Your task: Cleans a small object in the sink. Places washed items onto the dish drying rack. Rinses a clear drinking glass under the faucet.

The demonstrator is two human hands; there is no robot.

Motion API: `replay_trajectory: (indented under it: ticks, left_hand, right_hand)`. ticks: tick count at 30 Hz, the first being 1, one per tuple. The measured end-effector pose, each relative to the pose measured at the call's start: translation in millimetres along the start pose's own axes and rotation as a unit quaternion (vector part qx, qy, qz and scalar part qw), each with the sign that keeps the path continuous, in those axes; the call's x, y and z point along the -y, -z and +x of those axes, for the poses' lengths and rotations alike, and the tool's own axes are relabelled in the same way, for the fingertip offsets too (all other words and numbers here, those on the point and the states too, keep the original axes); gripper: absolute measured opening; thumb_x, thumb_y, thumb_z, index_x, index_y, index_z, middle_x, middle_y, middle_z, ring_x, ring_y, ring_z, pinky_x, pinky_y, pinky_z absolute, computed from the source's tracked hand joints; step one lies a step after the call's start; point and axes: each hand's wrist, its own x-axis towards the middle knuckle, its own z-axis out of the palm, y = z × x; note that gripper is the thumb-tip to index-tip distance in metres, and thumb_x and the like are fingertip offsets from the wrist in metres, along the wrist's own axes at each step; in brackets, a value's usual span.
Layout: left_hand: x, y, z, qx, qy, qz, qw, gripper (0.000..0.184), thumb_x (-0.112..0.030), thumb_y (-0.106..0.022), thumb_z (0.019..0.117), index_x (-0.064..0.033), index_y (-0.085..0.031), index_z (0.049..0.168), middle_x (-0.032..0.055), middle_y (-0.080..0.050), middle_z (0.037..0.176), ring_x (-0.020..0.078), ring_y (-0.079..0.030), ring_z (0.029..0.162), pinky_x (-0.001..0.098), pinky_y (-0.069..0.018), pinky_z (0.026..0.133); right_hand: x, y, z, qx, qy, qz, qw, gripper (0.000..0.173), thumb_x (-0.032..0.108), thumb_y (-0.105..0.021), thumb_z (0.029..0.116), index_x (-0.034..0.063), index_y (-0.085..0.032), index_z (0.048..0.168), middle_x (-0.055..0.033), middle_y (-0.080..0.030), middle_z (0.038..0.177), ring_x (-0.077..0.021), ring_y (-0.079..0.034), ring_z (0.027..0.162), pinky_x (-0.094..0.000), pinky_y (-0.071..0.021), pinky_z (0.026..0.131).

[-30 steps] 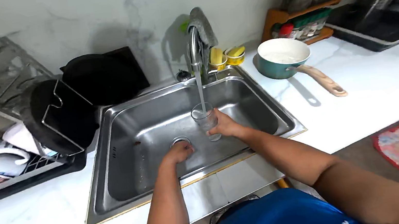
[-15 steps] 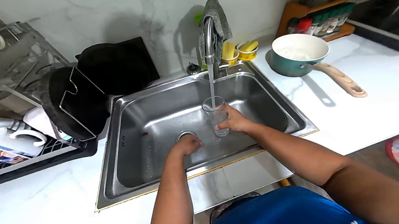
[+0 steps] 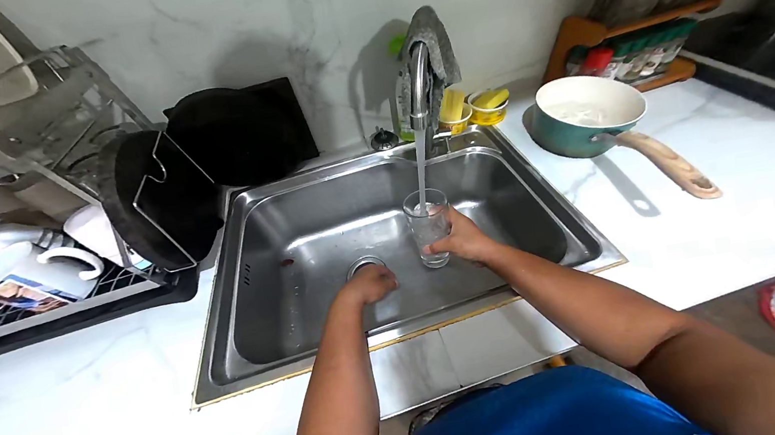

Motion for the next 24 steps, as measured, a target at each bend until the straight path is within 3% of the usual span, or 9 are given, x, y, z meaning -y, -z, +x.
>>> replay_trajectory:
  ticks: [5,24]
  left_hand:
    - [-0.1,0.0,-1.5,0.0,-0.005,-0.011,1.0,0.038,-0.028,-0.057,0.1063,0.0006,-0.062,0.132,0.0243,-0.065,0.123,0.0361,-0.067,0.104,0.0562,-0.052,0.095]
    - [-0.8,4.1,-0.2,0.009,0.01,-0.001,1.0,0.04,-0.032,-0.055,0.1072,-0.0031,-0.062,0.134,0.0216,-0.066,0.121,0.0312,-0.067,0.099,0.051,-0.0531,0.091]
  right_hand:
    - [-1.7,0.0,0.5,-0.007,0.011,-0.018,1.0,0.086,0.006,-0.091,0.0717,-0.0005,-0.046,0.145,-0.022,-0.063,0.13,-0.0269,-0.065,0.117,-0.0428,-0.055,0.102]
    - [-2.7,-1.8,1.5,-0.018,0.007,0.012,1.0,0.088,0.004,-0.092,0.0694,-0.0019,-0.044,0.143,-0.0196,-0.065,0.126,-0.023,-0.067,0.115,-0.0393,-0.0562,0.101]
